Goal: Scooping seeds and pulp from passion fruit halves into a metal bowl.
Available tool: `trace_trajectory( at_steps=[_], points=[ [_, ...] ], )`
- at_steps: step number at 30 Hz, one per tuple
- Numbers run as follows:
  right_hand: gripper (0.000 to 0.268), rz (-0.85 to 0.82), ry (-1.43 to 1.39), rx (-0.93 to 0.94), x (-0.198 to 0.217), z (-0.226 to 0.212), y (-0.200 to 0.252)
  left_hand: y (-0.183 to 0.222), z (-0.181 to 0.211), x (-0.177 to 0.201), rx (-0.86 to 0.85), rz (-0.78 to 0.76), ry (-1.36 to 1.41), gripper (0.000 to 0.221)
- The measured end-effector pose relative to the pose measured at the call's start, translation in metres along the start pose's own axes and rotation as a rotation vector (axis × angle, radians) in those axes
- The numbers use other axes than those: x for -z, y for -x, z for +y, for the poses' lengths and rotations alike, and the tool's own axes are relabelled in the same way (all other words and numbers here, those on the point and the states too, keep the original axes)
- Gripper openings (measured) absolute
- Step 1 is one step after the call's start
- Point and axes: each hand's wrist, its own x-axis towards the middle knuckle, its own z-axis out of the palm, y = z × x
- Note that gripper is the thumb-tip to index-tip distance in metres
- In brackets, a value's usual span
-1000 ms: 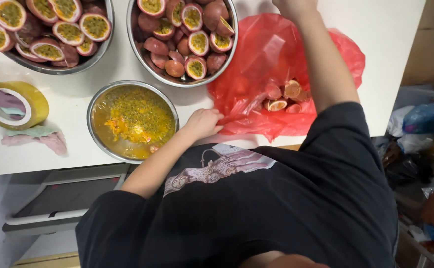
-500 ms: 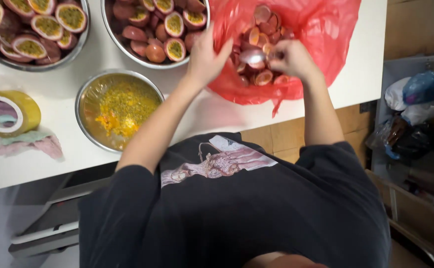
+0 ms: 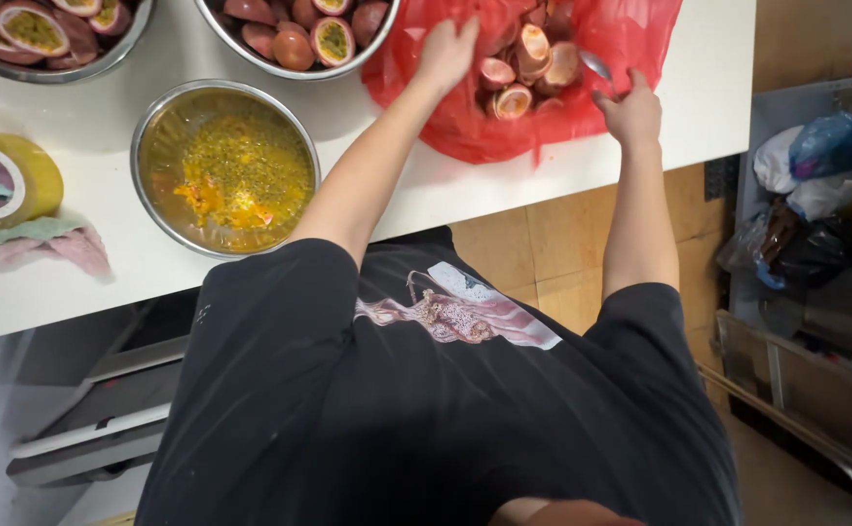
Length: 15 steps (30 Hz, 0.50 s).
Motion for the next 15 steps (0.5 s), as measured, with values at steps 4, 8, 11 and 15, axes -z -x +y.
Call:
trace_trajectory(
  at_steps=[4, 8, 11, 15],
  points=[
    [0.079, 0.111, 0.093, -0.136, -0.022, 0.108, -0.01, -0.006, -0.038, 0.011, 0.007, 0.126, -0.07, 0.061],
    [0.061, 0.156, -0.203, -0.206, -0.015, 0.084, 0.013, 0.056, 0.002, 0.058, -0.01, 0.202, 0.024, 0.064],
    [0.039, 0.162, -0.477, -0.133, -0.009, 0.038, 0.042, 0.12, 0.025, 0.083, -0.256, 0.253, -0.132, 0.067],
    [0.022, 0.323, -0.637, 0.086, -0.021, -0.014, 0.062, 0.181, 0.071, 0.1, -0.588, 0.07, -0.618, 0.058]
  ],
)
